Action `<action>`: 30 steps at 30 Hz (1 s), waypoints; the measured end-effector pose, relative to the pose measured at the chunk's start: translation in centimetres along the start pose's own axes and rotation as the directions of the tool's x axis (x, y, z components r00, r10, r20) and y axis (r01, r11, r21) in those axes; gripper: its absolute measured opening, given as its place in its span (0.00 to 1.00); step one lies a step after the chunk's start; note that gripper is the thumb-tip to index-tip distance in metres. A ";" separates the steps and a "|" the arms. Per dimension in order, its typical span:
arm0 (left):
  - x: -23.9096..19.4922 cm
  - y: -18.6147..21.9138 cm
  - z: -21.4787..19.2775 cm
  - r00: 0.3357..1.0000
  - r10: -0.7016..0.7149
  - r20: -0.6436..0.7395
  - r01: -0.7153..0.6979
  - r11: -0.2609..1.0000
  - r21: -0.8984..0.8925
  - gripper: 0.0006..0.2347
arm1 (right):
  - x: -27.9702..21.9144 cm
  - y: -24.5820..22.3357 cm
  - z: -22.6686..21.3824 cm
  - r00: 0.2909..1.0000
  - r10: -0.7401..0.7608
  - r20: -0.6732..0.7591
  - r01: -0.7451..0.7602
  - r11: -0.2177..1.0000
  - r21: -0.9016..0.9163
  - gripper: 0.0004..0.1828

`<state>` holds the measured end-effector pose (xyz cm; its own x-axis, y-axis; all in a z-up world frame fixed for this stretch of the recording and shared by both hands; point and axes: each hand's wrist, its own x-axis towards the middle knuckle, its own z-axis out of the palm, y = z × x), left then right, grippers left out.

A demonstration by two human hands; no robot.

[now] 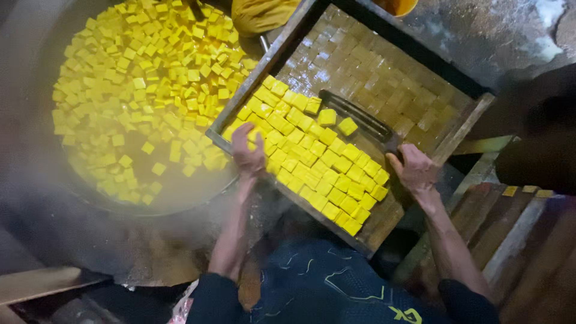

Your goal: The person uses a slotted metal scoop to lift yellow tofu cubes from a large steaming pot and places them into a rectangular woven tray. The person repeats this scooping and arranging process throughout the clip.

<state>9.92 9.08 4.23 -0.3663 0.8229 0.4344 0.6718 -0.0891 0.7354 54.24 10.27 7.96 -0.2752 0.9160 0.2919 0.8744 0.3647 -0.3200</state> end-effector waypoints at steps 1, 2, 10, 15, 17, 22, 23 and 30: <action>0.3 1.0 2.3 0.999 0.030 0.010 -0.030 0.999 -0.025 0.12 | -0.5 0.3 -0.3 1.000 0.018 -0.003 -0.018 0.999 -0.040 0.18; 0.6 1.7 4.3 0.997 0.037 0.070 -0.032 0.997 -0.073 0.12 | -1.0 0.7 -0.7 0.999 0.035 -0.007 -0.035 0.996 -0.079 0.18; 0.9 5.9 19.0 0.760 0.221 0.611 -0.362 0.925 0.115 0.23 | -6.8 2.2 -6.4 0.936 0.342 0.076 -0.321 0.924 -0.208 0.19; 2.0 2.3 21.6 0.671 0.101 0.734 -0.394 0.888 0.238 0.28 | -8.6 -1.9 -6.1 0.916 0.396 0.069 -0.373 0.902 -0.217 0.19; 2.2 0.7 20.9 0.646 0.251 0.721 -0.468 0.876 0.114 0.28 | -8.7 -3.4 -5.4 0.939 0.336 0.078 -0.320 0.933 -0.168 0.19; 2.6 -0.1 16.7 0.883 0.213 0.418 -0.239 0.971 0.009 0.15 | -3.7 -2.8 -2.3 0.959 0.258 0.115 -0.240 0.959 -0.151 0.19; 2.6 0.0 15.7 0.894 0.182 0.410 -0.202 0.979 0.006 0.16 | -2.4 -2.4 -1.4 0.985 0.167 0.042 -0.157 0.972 -0.174 0.19; 0.4 -3.1 1.6 0.982 0.142 0.123 -0.145 0.989 0.018 0.14 | -0.8 0.3 -2.3 0.985 0.047 0.163 -0.003 0.966 -0.257 0.17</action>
<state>8.74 10.60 1.33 -0.1849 0.8648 0.4668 0.7296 -0.1974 0.6547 55.59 9.23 9.67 -0.2957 0.9470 0.1254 0.9486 0.3066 -0.0788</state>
